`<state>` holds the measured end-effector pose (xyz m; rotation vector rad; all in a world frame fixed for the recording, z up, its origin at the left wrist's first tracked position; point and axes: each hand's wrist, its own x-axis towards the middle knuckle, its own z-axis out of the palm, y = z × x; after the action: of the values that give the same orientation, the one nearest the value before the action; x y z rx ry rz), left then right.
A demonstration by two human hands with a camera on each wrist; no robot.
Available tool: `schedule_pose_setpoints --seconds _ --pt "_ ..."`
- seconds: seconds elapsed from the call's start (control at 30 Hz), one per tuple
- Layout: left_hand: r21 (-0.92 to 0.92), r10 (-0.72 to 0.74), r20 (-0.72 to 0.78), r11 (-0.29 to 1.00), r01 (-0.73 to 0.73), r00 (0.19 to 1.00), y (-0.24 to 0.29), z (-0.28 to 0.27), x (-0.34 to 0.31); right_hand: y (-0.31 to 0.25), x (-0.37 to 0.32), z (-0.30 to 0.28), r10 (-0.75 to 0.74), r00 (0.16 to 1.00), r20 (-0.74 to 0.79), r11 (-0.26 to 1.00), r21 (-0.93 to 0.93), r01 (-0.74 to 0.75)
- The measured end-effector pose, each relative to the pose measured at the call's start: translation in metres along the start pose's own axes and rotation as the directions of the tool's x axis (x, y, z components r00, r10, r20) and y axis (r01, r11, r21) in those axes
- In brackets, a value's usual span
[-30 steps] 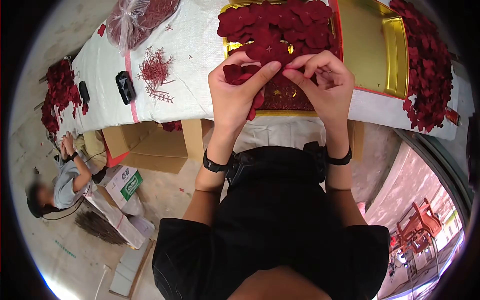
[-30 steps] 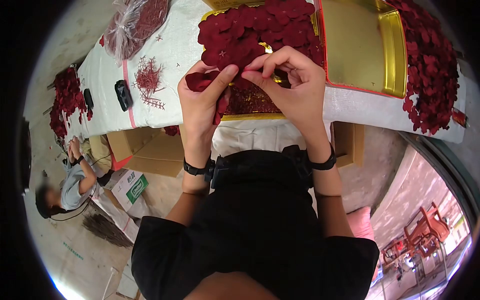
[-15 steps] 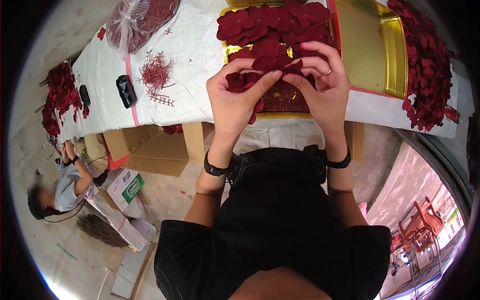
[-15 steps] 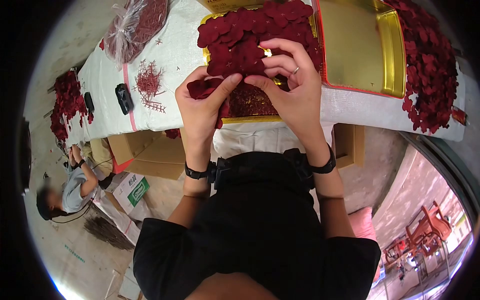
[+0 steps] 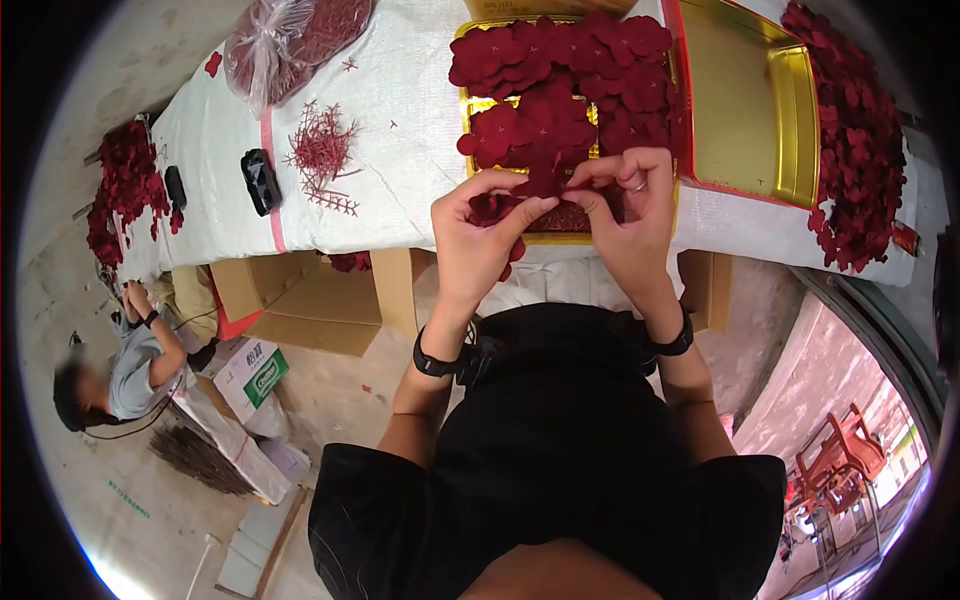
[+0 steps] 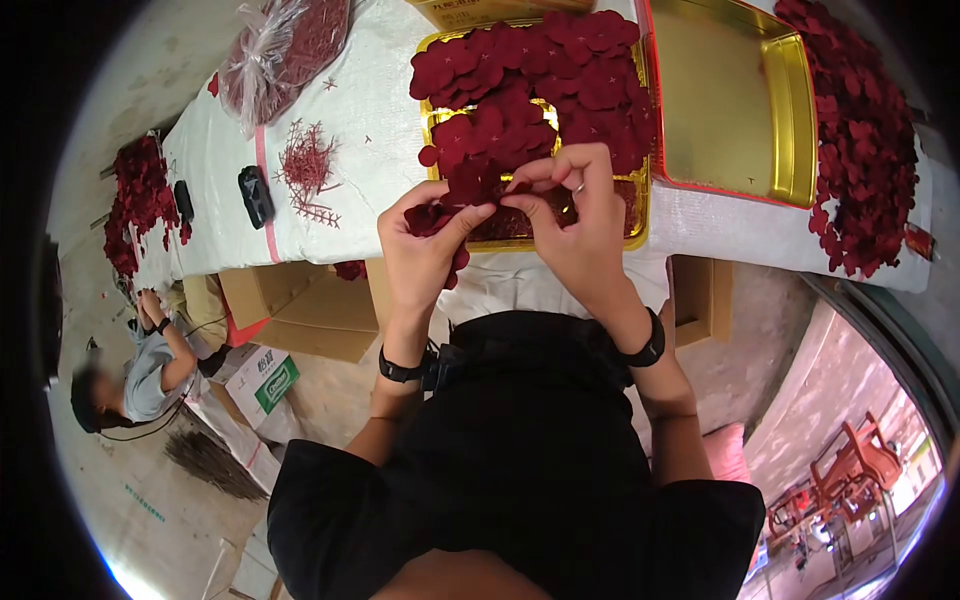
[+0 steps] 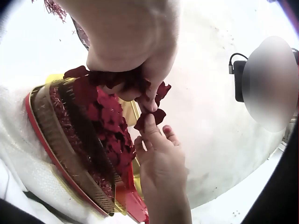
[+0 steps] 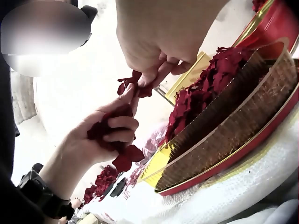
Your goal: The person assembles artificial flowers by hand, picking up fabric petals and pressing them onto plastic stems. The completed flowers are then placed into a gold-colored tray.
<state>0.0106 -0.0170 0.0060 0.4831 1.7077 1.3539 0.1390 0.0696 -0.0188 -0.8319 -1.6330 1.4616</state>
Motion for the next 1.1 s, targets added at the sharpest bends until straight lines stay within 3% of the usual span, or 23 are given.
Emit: schedule_pose_setpoints --seconds 0.1,0.23,0.27,0.4,0.47,0.5,0.57,0.6,0.7,0.9,1.1 --pt "0.009 -0.026 0.016 1.0 0.025 1.0 -0.003 -0.007 -0.002 0.003 -0.004 0.004 -0.002 1.0 -0.006 0.995 0.103 0.002" --pt "-0.12 0.014 0.02 0.993 -0.011 1.0 -0.009 -0.018 0.005 -0.005 0.012 -0.003 0.073 0.991 0.114 0.997 0.02 -0.075" --pt "-0.156 -0.068 0.009 0.985 0.069 0.998 -0.005 -0.021 0.005 -0.002 0.017 -0.004 0.065 0.992 0.103 0.997 0.043 -0.07" --pt "-0.204 0.013 -0.235 0.977 -0.062 0.972 -0.004 -0.035 0.022 -0.005 0.041 -0.006 0.139 0.988 0.074 0.985 0.09 -0.145" --pt "-0.178 0.034 -0.257 0.981 -0.082 0.966 0.0 -0.044 0.026 -0.001 0.05 -0.004 0.21 0.97 0.119 0.966 0.128 -0.224" --pt "-0.172 0.045 -0.283 0.98 -0.097 0.958 0.001 -0.045 0.028 0.001 0.052 0.001 0.217 0.968 0.126 0.973 0.056 -0.226" --pt "-0.22 0.033 -0.235 0.972 -0.086 0.971 0.004 -0.046 0.03 0.011 0.055 0.009 0.234 0.963 0.136 0.971 -0.09 -0.223" --pt "-0.244 0.03 -0.21 0.966 -0.082 0.977 0.005 -0.046 0.031 0.021 0.056 0.01 0.171 0.98 0.104 0.96 -0.24 -0.142" --pt "-0.321 0.0 -0.103 0.946 -0.034 0.995 0.008 -0.045 0.032 0.036 0.054 0.01 0.129 0.982 0.14 0.912 -0.406 -0.062" --pt "-0.408 -0.022 0.012 0.913 0.025 1.0 0.006 -0.042 0.04 0.038 0.053 0.013 0.105 0.982 0.159 0.858 -0.513 -0.008" --pt "-0.401 0.0 0.0 0.916 0.0 1.0 0.011 -0.042 0.044 0.006 0.053 -0.007 0.151 0.981 0.118 0.908 -0.409 -0.091"
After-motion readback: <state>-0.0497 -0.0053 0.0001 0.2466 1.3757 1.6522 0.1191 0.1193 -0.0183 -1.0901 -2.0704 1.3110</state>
